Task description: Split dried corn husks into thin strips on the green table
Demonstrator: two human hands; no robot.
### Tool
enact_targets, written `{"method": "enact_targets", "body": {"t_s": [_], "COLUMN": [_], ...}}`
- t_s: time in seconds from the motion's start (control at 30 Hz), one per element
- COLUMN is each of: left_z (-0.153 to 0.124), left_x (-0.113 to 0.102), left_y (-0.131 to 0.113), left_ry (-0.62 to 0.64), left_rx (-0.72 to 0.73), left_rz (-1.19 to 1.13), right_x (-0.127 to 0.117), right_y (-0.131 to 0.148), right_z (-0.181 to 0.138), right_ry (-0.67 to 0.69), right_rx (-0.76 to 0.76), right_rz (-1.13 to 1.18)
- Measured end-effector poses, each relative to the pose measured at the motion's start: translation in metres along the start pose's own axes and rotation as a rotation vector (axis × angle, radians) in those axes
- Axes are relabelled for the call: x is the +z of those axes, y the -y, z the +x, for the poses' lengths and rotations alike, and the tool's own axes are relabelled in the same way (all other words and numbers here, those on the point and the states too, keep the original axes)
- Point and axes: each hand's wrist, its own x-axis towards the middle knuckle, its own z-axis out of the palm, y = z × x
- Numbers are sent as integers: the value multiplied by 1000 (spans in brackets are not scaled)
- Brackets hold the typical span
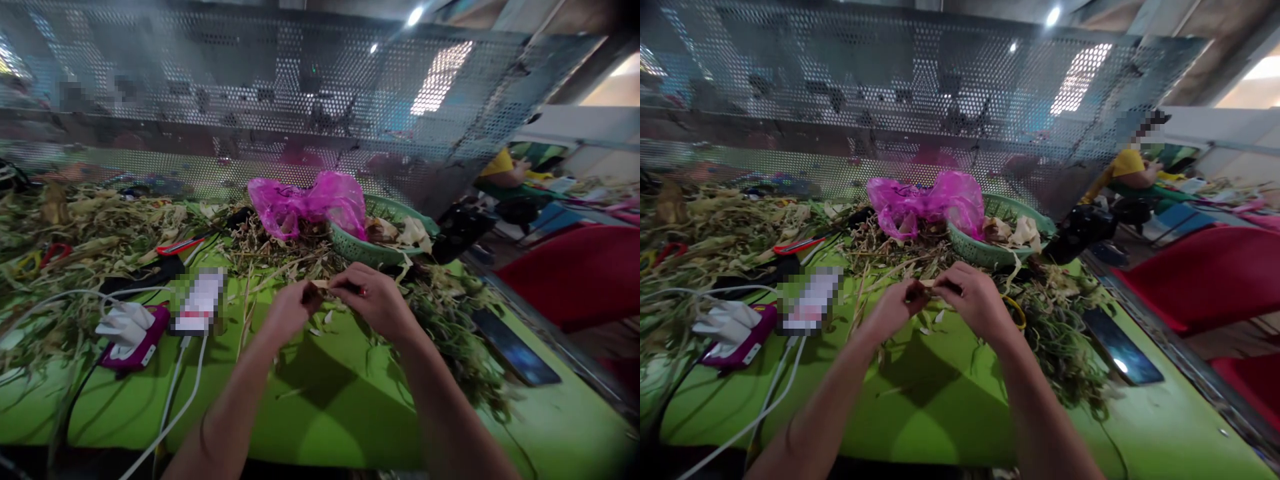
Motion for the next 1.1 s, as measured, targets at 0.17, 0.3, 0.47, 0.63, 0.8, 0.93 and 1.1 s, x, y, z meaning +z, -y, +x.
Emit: {"method": "enact_targets", "body": {"t_s": [0.17,0.3,0.47,0.63,0.8,0.93,1.1], "left_z": [-3,0,5,0,-7,-6,-3], "left_x": [0,-4,-7,-5,-5,-6,-4], "left_y": [-13,-14,-5,-5,-11,-12,-5], "left_ry": [165,-50,-234,-265,-100,43,147], "left_rx": [-74,-158,-139,-29,100,143,111], "left_rz": [-495,-712,-410,120,407,377,-4], "right_x": [8,16,24,28,23,13,4], "right_y": [-19,-14,3,7,3,-7,-27], "right_z": [1,0,-1,-4,-3,1,3], "right_ry": [-51,32,69,78,74,92,140], "right_rx": [135,127,-36,-193,-202,-55,197], "right_rz": [107,78,-80,-337,-376,-145,203]}}
